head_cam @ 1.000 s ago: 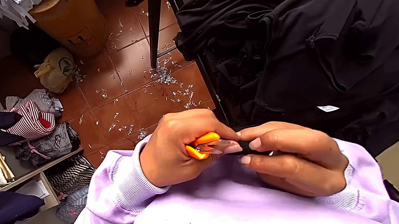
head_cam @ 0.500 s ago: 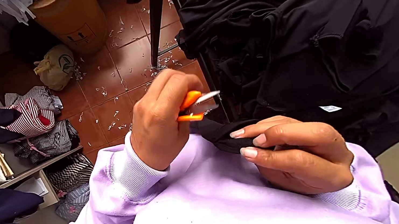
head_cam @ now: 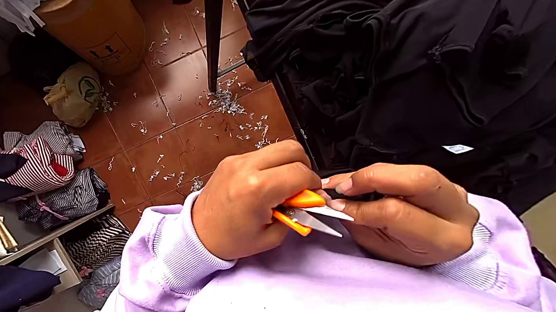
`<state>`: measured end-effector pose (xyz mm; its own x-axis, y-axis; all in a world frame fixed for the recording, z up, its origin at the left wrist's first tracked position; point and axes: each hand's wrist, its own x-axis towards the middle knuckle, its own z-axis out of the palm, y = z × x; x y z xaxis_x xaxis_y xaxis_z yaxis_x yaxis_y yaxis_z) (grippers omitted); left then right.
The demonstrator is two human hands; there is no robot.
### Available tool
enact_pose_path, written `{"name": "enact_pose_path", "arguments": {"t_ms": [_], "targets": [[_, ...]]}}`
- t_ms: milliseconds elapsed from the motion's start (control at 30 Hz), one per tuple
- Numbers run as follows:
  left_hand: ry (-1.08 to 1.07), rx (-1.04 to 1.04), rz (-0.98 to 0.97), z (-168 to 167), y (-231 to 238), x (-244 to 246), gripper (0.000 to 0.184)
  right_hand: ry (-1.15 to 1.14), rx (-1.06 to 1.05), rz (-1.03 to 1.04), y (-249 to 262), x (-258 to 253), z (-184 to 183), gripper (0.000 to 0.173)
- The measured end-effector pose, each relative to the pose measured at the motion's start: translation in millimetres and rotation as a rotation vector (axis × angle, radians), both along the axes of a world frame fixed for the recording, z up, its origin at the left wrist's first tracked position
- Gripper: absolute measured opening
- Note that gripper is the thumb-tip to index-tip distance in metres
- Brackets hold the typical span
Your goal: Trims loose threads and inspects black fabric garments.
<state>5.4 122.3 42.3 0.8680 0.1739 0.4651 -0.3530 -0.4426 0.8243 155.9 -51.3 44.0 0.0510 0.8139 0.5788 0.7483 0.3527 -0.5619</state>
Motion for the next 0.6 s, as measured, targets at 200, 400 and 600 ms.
{"name": "enact_pose_path", "arguments": {"t_ms": [200, 400, 600], "targets": [[0.039, -0.122, -0.07, -13.5, 8.8, 3.8, 0.012, -0.033, -0.013, 0.005, 2.9, -0.8, 1.4, 0.009], [0.006, -0.267, -0.018, -20.6, 1.5, 11.0, 0.016, -0.014, 0.036, 0.104, 6.5, 3.7, 2.3, 0.012], [0.015, -0.334, 0.053, -20.9, -0.9, 10.9, 0.018, 0.006, 0.022, 0.155, 8.8, 3.7, 3.6, 0.014]]}}
